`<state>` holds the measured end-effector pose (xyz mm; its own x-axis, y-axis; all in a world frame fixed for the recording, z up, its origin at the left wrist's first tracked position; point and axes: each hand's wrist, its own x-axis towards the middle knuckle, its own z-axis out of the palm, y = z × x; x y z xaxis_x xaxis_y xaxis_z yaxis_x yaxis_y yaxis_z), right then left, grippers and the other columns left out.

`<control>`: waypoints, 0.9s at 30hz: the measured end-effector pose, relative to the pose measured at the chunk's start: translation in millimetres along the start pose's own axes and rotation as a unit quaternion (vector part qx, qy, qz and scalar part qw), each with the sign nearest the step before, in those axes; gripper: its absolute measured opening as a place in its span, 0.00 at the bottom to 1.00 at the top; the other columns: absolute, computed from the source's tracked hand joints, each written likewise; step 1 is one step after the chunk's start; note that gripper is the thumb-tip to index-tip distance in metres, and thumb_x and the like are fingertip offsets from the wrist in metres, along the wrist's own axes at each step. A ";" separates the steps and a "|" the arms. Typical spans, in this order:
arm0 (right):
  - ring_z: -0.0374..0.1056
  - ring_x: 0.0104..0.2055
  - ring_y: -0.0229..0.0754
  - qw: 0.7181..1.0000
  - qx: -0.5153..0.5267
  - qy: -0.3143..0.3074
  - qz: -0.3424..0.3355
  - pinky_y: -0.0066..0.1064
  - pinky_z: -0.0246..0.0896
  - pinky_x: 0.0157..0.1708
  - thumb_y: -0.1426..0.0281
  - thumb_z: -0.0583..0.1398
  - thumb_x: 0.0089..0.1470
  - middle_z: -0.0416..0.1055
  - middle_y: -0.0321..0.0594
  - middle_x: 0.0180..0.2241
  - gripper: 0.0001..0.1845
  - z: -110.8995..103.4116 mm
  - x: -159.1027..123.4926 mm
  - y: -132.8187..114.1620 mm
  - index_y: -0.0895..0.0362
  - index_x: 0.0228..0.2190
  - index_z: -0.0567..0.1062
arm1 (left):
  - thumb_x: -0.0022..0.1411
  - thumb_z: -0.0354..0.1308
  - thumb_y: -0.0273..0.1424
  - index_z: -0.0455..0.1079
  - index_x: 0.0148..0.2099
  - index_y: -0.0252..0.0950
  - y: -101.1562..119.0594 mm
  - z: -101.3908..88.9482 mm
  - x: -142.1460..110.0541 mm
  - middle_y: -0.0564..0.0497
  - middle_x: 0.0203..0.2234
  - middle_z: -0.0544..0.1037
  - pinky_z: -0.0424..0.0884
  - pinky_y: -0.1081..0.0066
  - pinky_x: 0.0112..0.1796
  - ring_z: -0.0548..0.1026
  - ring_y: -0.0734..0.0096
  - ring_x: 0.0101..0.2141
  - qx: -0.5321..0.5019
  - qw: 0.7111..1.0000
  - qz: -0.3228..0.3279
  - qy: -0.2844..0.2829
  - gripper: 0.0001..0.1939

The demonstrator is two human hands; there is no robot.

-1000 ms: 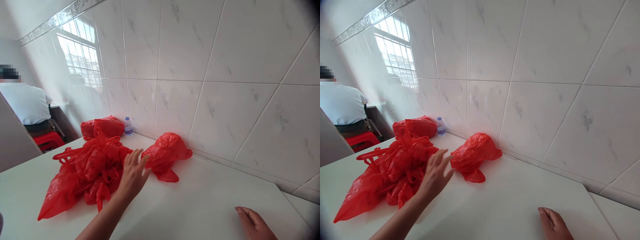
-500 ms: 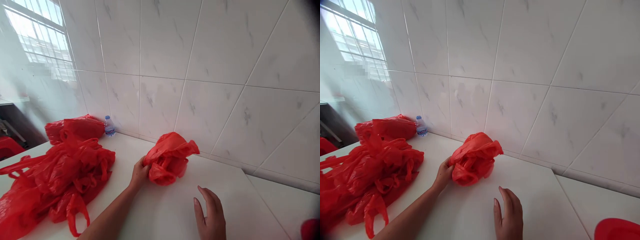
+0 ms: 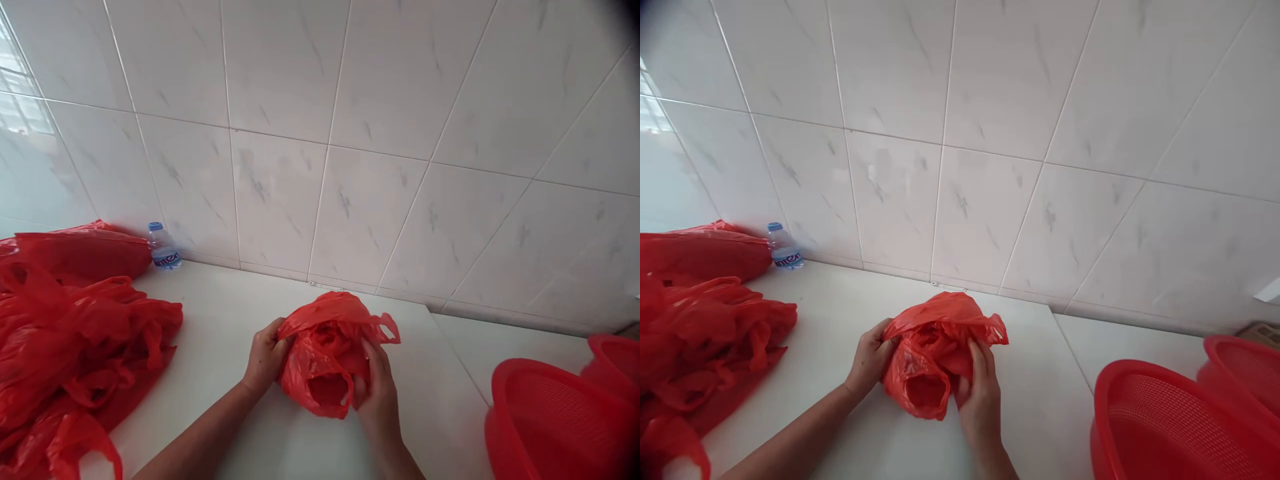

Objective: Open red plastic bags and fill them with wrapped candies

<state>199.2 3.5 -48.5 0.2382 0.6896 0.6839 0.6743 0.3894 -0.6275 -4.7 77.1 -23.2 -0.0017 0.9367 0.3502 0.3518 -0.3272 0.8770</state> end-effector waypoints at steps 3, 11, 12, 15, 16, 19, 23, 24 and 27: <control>0.68 0.46 0.46 0.969 0.099 0.018 0.226 0.34 0.66 0.42 0.72 0.53 0.52 0.72 0.42 0.46 0.17 -9.3 8.1 21.6 0.53 0.44 0.72 | 0.54 0.51 0.31 0.70 0.31 0.38 -11.1 -14.4 12.2 0.56 0.23 0.73 0.64 0.74 0.30 0.69 0.71 0.27 0.062 0.996 -0.009 0.067 0.07; 0.71 0.38 0.47 0.868 0.281 0.048 0.407 0.33 0.65 0.36 0.58 0.60 0.47 0.76 0.38 0.35 0.16 -26.5 19.6 50.8 0.55 0.36 0.75 | 0.54 0.53 0.35 0.69 0.45 0.35 -46.2 -71.6 44.0 0.45 0.38 0.73 0.64 0.59 0.46 0.70 0.56 0.42 0.218 0.951 -0.019 0.218 0.17; 0.71 0.39 0.47 0.864 0.289 0.048 0.410 0.34 0.65 0.37 0.58 0.60 0.48 0.76 0.38 0.35 0.16 -26.1 19.1 50.5 0.55 0.35 0.75 | 0.53 0.56 0.37 0.67 0.49 0.35 -46.0 -70.5 44.5 0.43 0.43 0.72 0.61 0.55 0.49 0.68 0.51 0.47 0.234 0.947 -0.013 0.217 0.21; 0.69 0.42 0.47 0.857 0.309 0.045 0.411 0.34 0.65 0.39 0.57 0.57 0.51 0.75 0.38 0.37 0.16 -24.6 16.9 49.9 0.55 0.35 0.74 | 0.51 0.62 0.41 0.57 0.60 0.34 -38.0 -54.3 38.5 0.35 0.59 0.58 0.45 0.44 0.57 0.52 0.41 0.60 0.303 0.914 0.070 0.262 0.36; 0.68 0.44 0.47 0.856 0.314 0.043 0.409 0.34 0.64 0.40 0.56 0.56 0.52 0.75 0.38 0.39 0.16 -24.4 16.2 49.6 0.54 0.35 0.74 | 0.52 0.62 0.40 0.55 0.61 0.35 -33.3 -45.7 33.6 0.35 0.61 0.53 0.42 0.43 0.58 0.48 0.41 0.62 0.322 0.895 0.129 0.279 0.38; 0.66 0.48 0.46 0.860 0.320 0.017 0.397 0.33 0.63 0.44 0.56 0.57 0.52 0.74 0.38 0.41 0.17 -24.5 14.8 46.0 0.55 0.35 0.74 | 0.56 0.61 0.34 0.54 0.61 0.43 -16.0 -13.3 10.3 0.39 0.61 0.55 0.47 0.45 0.58 0.51 0.46 0.62 0.308 0.866 0.332 0.214 0.32; 0.69 0.41 0.47 0.867 0.333 -0.083 0.361 0.35 0.64 0.41 0.59 0.61 0.50 0.75 0.41 0.35 0.16 -25.1 15.7 33.2 0.58 0.34 0.75 | 0.58 0.60 0.33 0.47 0.65 0.44 5.3 37.8 -28.6 0.38 0.62 0.54 0.60 0.52 0.55 0.55 0.50 0.61 0.152 0.919 0.358 -0.066 0.37; 0.70 0.38 0.47 0.868 0.336 -0.105 0.350 0.35 0.64 0.39 0.60 0.62 0.49 0.75 0.41 0.35 0.15 -25.3 16.2 30.0 0.58 0.35 0.75 | 0.57 0.61 0.34 0.43 0.66 0.44 8.5 48.9 -36.0 0.37 0.63 0.52 0.62 0.53 0.55 0.54 0.50 0.62 0.106 0.937 0.317 -0.106 0.41; 0.70 0.33 0.44 0.868 0.338 -0.142 0.336 0.34 0.65 0.35 0.60 0.62 0.50 0.75 0.39 0.34 0.16 -25.8 17.5 24.0 0.55 0.39 0.72 | 0.53 0.63 0.28 0.39 0.67 0.48 12.1 70.4 -47.8 0.41 0.64 0.50 0.68 0.57 0.51 0.57 0.53 0.61 0.011 0.966 0.187 -0.180 0.47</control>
<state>237.6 9.2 -42.0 0.1727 0.9847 0.0209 -0.1378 0.0452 -0.9894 65.5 37.1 -52.5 0.4538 0.7377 0.4999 0.2848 -0.6516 0.7031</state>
